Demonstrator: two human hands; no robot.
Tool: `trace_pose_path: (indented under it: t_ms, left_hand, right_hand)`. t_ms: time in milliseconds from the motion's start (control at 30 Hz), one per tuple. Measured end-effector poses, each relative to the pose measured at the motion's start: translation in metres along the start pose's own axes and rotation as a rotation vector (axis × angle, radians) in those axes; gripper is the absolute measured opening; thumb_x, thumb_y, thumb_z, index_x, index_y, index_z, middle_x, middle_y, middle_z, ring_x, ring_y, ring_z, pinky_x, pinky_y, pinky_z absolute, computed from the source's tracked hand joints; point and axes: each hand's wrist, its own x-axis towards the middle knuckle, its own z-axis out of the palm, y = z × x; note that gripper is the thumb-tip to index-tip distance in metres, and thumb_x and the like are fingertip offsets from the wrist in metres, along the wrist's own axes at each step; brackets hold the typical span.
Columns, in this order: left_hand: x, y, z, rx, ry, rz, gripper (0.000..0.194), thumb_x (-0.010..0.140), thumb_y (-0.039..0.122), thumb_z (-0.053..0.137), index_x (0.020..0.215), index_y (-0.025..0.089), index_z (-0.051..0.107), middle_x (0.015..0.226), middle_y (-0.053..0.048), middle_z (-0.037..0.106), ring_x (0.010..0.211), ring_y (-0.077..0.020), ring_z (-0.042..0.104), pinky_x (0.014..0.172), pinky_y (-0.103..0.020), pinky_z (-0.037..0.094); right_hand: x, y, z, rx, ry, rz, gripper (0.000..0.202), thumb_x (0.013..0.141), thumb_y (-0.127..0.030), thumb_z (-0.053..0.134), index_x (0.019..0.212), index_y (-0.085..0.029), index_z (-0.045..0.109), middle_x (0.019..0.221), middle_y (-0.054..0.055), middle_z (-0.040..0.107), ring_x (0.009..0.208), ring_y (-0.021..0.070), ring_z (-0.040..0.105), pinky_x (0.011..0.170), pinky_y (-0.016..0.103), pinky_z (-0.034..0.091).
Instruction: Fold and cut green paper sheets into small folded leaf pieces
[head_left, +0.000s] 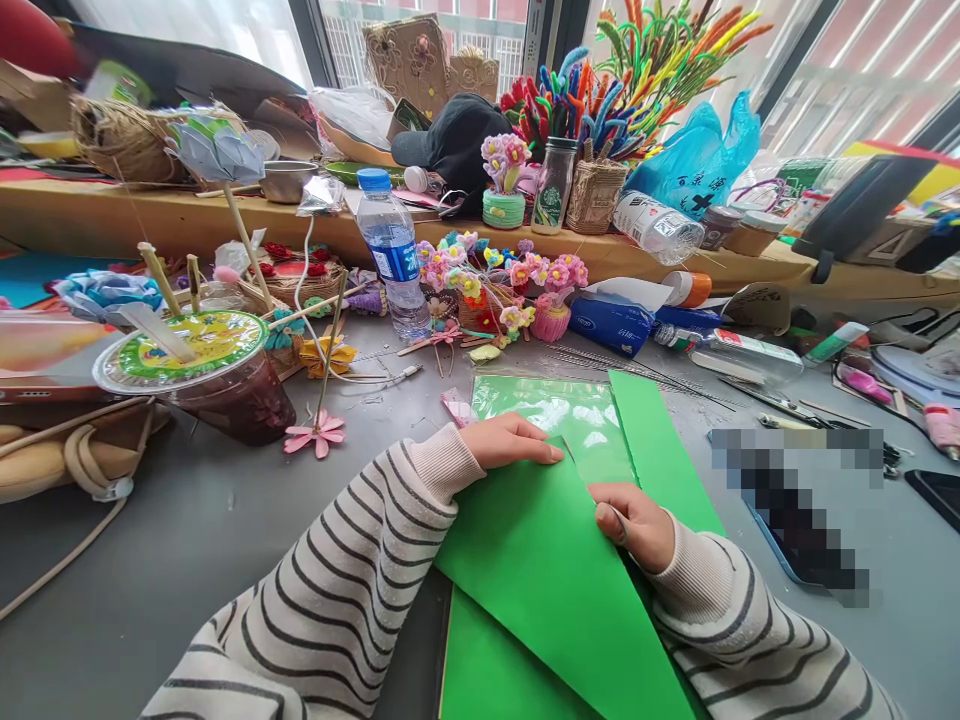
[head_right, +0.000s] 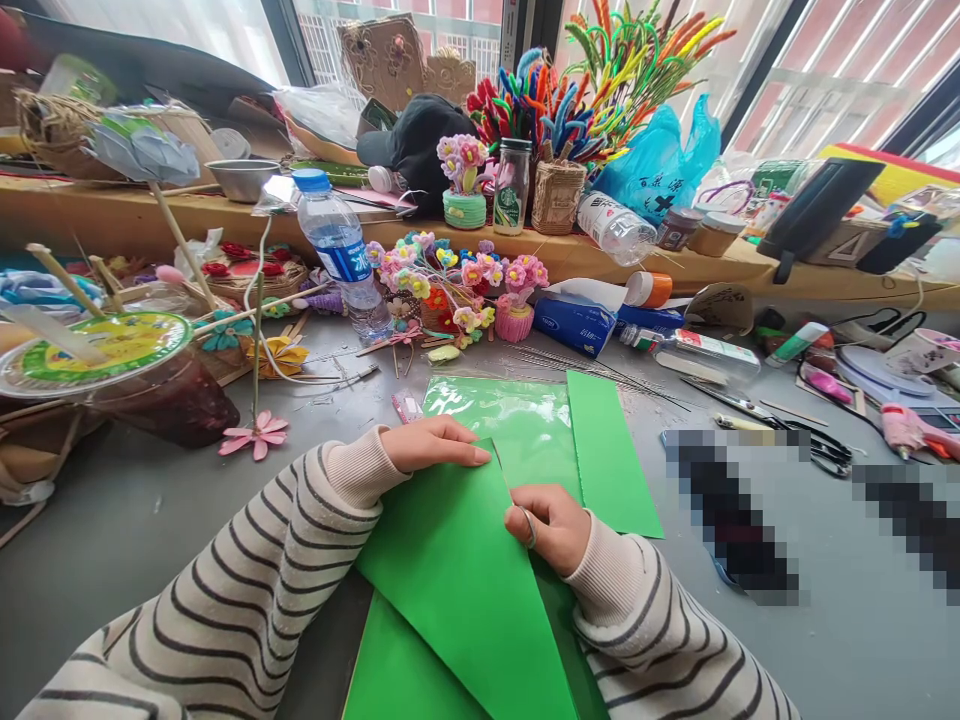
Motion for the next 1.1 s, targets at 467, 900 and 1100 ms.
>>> trace_pose_path:
  t_ms: [467,900,1100]
  left_hand:
    - [0.000,0.001,0.001,-0.025,-0.006,-0.021,0.027,0.063,0.039,0.054,0.057,0.012,0.054,0.040,0.006,0.039,0.035,-0.0044,0.031,0.038,-0.019,0.024]
    - [0.000,0.001,0.007,-0.019,-0.068,0.050,0.034,0.061,0.040,0.055,0.045,0.013,0.041,0.039,0.006,0.032,0.036,-0.0040,0.029,0.036,-0.019,0.023]
    - [-0.001,0.000,0.000,0.007,-0.051,0.058,0.030,0.064,0.039,0.053,0.051,0.012,0.048,0.041,0.006,0.035,0.037,-0.0047,0.029,0.038,-0.020,0.023]
  right_hand:
    - [0.002,-0.001,0.000,0.023,-0.021,-0.048,0.052,0.069,-0.059,0.032,0.059,-0.012,0.052,0.056,0.001,0.042,0.051,0.0098,0.037,0.047,0.022,0.031]
    - [0.001,0.003,-0.002,0.038,0.055,0.014,0.046,0.067,-0.059,0.036,0.054,-0.015,0.041,0.046,-0.004,0.031,0.041,0.0059,0.026,0.038,0.020,0.021]
    - [0.001,-0.004,-0.007,-0.175,0.030,-0.086,0.052,0.067,-0.063,0.026,0.053,-0.016,0.043,0.050,-0.002,0.035,0.048,0.0096,0.034,0.046,0.023,0.030]
